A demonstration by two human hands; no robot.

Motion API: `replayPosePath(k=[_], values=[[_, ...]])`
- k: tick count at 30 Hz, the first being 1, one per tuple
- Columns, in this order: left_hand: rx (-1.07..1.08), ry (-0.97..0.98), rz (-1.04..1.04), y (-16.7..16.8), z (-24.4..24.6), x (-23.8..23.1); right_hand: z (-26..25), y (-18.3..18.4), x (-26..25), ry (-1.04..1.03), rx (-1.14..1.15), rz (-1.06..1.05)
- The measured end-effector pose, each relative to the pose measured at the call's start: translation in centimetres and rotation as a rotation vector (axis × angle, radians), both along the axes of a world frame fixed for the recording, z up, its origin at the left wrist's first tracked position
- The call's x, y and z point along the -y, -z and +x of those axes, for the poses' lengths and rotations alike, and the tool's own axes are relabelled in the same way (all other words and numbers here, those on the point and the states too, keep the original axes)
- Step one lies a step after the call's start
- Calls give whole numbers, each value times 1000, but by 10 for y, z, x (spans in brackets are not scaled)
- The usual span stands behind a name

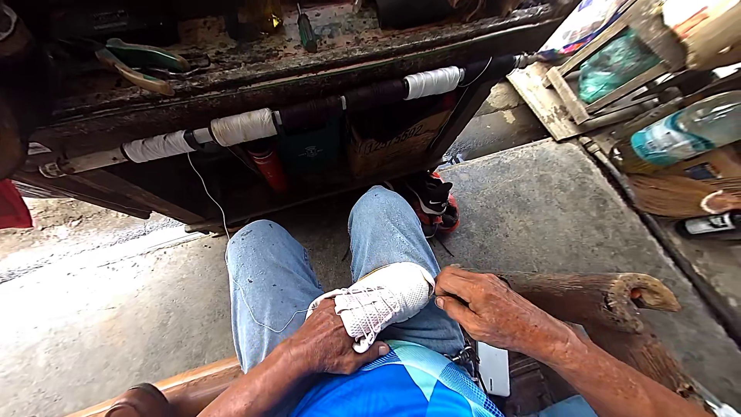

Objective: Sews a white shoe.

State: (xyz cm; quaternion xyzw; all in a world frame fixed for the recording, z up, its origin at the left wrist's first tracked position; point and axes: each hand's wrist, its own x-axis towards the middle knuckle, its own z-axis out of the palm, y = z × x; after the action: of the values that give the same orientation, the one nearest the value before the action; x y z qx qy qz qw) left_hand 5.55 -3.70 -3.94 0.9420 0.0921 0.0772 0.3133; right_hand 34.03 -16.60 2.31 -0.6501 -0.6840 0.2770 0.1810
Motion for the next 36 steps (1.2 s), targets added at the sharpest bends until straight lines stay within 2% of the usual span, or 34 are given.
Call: replayPosePath(k=[2,5,9,16,19,22,25,30,36], values=[[-1,-23,-8,1,0,1,-3,0,-6,43,-58,-27],[10,-54,-3,4,-2,2,-2,17,-5,109,-123,62],[8,-36,-75,0,-2,-2,-5,38,7,220,-78,227],[20,-10,-155,-2,0,-5,-14,45,13,297,-31,320],[9,-18,-158,-1,-2,-4,-14,44,11,287,3,267],[18,-24,-130,-1,-2,-3,-14,31,7,246,36,113],[23,-47,-121,-2,-3,-1,-11,23,3,209,-40,19],[64,-37,-198,0,-5,-4,-12,41,12,267,29,285],[43,-44,-250,-2,-6,-8,-7,38,10,418,-21,348]])
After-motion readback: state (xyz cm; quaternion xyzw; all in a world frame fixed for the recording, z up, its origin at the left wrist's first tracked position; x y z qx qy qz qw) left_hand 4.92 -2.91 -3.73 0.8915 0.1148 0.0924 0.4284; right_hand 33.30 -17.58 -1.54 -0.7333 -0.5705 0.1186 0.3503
